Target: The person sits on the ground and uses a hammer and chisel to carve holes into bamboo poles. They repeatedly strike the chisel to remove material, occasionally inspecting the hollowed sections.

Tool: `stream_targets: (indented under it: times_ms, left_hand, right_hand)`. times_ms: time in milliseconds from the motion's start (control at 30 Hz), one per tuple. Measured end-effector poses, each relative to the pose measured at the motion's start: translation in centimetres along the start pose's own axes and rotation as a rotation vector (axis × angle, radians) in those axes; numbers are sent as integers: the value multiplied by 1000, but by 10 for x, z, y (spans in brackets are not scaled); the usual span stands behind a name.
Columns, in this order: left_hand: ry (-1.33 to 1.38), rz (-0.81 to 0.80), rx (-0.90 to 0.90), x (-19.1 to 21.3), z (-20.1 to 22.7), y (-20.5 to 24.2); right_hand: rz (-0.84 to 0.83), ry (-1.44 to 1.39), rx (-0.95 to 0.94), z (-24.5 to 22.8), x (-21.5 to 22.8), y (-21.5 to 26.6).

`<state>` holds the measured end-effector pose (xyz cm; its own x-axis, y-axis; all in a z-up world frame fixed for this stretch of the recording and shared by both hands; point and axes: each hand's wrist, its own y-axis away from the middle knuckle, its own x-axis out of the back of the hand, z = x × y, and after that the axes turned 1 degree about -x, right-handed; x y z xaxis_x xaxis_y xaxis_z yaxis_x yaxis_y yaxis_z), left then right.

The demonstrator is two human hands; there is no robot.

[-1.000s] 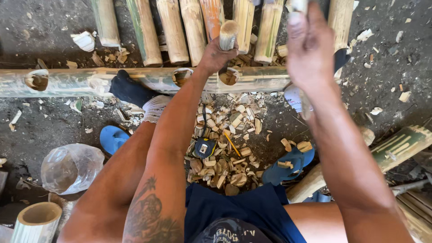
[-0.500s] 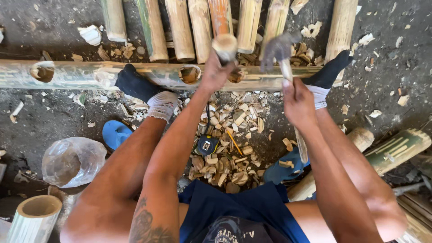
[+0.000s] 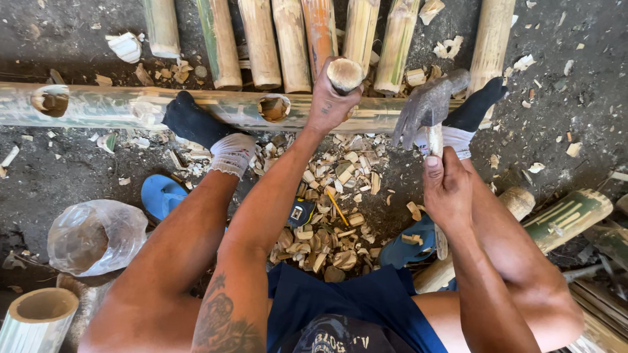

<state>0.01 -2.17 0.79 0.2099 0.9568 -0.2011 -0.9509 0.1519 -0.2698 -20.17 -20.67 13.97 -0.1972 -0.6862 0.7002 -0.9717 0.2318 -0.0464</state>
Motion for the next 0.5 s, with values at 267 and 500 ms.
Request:
stream_targets:
  times_ms: [267, 500]
  left_hand:
    - [-26, -1, 61, -9, -1, -8]
    - [142, -36, 61, -10, -11, -9]
  right_hand:
    - [-3, 156, 140, -18, 4, -10]
    - [-140, 396, 282, -55, -21, -88]
